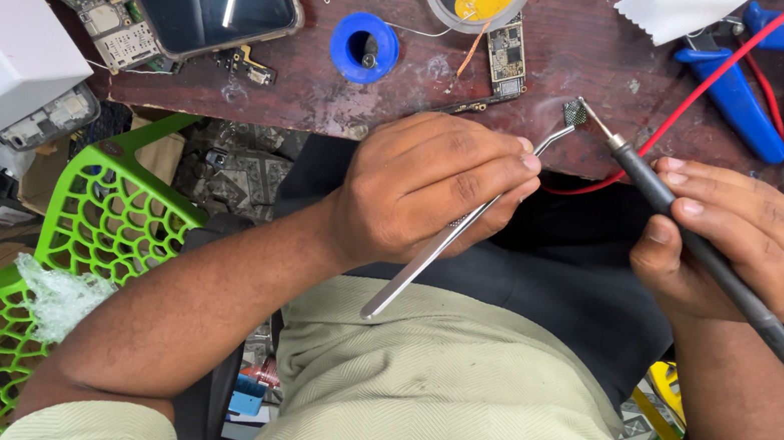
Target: The person cleans a small circuit board with a wipe, then applies flux and solders a chip onto the board using a soldering iron and tweezers. The person repeatedly heats and repositions the chip to secure it in place.
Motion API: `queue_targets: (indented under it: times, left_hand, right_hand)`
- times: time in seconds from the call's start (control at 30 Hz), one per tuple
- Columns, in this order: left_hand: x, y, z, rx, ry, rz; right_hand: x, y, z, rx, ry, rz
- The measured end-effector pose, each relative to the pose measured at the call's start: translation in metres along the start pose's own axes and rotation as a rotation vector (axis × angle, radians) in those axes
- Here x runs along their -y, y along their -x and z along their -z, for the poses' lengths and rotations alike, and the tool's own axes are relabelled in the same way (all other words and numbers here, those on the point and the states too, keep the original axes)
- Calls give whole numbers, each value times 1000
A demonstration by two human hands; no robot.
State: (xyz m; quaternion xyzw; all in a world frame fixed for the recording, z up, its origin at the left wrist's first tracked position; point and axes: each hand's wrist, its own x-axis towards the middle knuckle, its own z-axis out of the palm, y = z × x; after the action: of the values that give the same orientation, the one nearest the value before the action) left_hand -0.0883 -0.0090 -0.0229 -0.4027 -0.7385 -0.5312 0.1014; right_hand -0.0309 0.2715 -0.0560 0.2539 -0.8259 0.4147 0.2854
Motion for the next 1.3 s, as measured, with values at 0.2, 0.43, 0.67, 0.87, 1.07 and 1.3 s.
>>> queue_targets:
  times: [0.2,0.43,0.67,0.87,1.07,1.3]
  left_hand:
    - [0,0,-1,-3,-1,-2]
    - [1,0,-1,3,-1,-10]
    - [1,0,0,7,-5,-10]
    - [1,0,0,9,-12,-20]
    - [2,1,0,-8,6,-26]
    - [2,2,0,-4,0,-25]
  right_hand:
    - [-2,1,-1,-8,-15,15]
    - [-2,-2,0,13,-25,30]
    - [0,-1,0,8,-4,6]
    - [0,0,0,7,-2,-4]
    - [2,-2,-1,17,-21,-1]
    - [2,-4,-1,25,2,-1]
